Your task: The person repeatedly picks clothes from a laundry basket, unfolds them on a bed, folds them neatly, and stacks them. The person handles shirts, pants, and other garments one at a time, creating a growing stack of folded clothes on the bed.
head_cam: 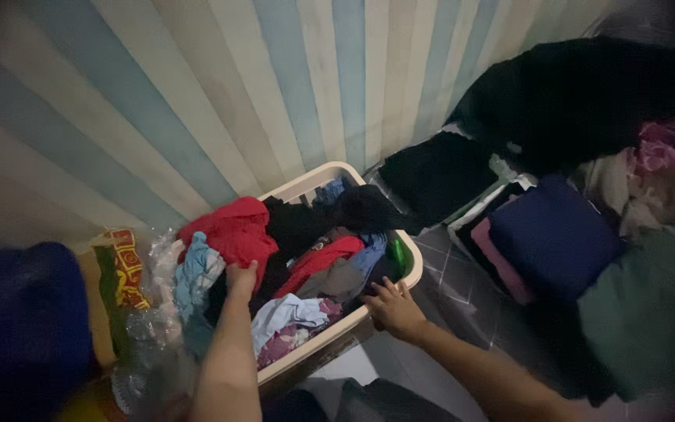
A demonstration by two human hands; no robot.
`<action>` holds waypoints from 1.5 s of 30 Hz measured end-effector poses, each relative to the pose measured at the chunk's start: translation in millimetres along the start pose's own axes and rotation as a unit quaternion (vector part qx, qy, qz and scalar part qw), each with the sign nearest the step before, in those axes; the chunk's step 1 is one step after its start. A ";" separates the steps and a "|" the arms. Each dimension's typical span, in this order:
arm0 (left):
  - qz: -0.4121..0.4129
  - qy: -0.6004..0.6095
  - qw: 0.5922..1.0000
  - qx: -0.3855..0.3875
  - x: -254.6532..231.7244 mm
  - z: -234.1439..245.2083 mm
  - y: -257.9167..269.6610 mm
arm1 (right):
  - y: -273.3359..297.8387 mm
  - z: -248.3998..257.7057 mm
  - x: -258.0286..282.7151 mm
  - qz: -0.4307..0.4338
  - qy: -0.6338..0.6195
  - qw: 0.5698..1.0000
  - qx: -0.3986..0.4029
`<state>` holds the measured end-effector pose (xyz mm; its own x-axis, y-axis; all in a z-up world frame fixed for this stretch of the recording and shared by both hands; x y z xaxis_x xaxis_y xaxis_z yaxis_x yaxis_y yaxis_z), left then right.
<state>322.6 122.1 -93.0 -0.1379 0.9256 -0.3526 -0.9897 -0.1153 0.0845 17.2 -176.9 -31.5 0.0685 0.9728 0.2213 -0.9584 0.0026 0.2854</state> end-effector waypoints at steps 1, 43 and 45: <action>0.005 -0.001 1.000 0.006 1.7 -1.1 1.6 | 0.2 -0.1 0.4 0.008 0.009 1.000 -0.007; -0.486 0.742 0.390 0.247 -410.5 425.7 397.3 | 153.0 282.9 -13.1 0.161 -0.460 0.807 -0.334; -0.518 0.735 0.353 0.260 -426.3 434.9 433.2 | 177.9 293.8 -19.1 0.146 -0.510 0.791 -0.303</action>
<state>-31.0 -165.6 499.2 0.0382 -0.8562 -0.5153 -0.4505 0.4455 -0.7737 -73.2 -263.1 289.1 -0.2889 0.2591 0.9216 -0.9106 0.2229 -0.3481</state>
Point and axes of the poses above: each hand's wrist, its own y-axis away from the middle knuckle, its own z-axis out of the back of the hand, x = y × z, the point moved 10 cm from there along -y, towards the middle knuckle, and after that the axes turned 8 degrees about -x, right-handed, at the moved point
